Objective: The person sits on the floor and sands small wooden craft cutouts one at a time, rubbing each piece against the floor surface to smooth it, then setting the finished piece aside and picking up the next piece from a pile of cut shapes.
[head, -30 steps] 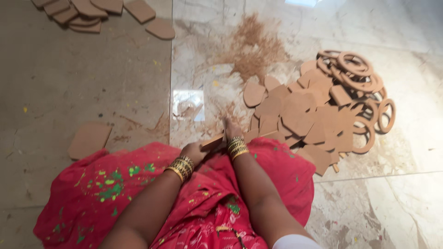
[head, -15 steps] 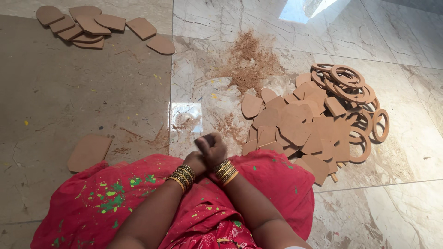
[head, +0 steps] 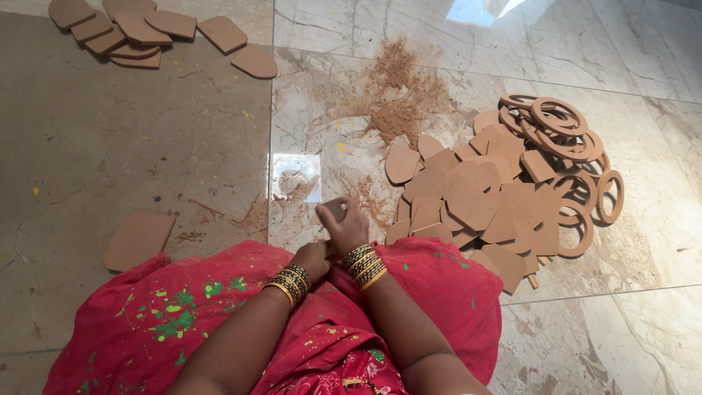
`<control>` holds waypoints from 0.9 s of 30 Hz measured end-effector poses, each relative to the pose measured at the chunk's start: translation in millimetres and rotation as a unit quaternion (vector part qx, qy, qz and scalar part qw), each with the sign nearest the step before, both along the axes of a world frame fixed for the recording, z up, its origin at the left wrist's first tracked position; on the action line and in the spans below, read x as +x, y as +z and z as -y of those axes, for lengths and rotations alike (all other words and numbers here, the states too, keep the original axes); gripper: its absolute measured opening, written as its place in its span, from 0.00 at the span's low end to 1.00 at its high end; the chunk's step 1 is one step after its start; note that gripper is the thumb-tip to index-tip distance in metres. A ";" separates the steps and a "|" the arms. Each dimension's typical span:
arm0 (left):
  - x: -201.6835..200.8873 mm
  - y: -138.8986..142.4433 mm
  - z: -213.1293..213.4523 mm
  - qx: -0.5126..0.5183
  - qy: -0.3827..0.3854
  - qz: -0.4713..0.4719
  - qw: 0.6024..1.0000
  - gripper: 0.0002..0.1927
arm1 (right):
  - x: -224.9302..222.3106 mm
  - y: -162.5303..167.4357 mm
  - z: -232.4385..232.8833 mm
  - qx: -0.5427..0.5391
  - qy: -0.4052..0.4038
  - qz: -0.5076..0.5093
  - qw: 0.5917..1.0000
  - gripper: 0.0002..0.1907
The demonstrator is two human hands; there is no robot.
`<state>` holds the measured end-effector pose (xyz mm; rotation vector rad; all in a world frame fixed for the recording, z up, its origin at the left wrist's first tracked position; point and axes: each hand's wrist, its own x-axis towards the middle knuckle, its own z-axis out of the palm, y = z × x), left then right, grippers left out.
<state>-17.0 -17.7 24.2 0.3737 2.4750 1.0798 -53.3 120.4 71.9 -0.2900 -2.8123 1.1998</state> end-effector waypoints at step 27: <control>1.2 6.4 4.4 -0.045 0.032 0.035 0.998 0.18 | 13.6 32.4 13.8 0.142 0.062 -0.020 0.988 0.43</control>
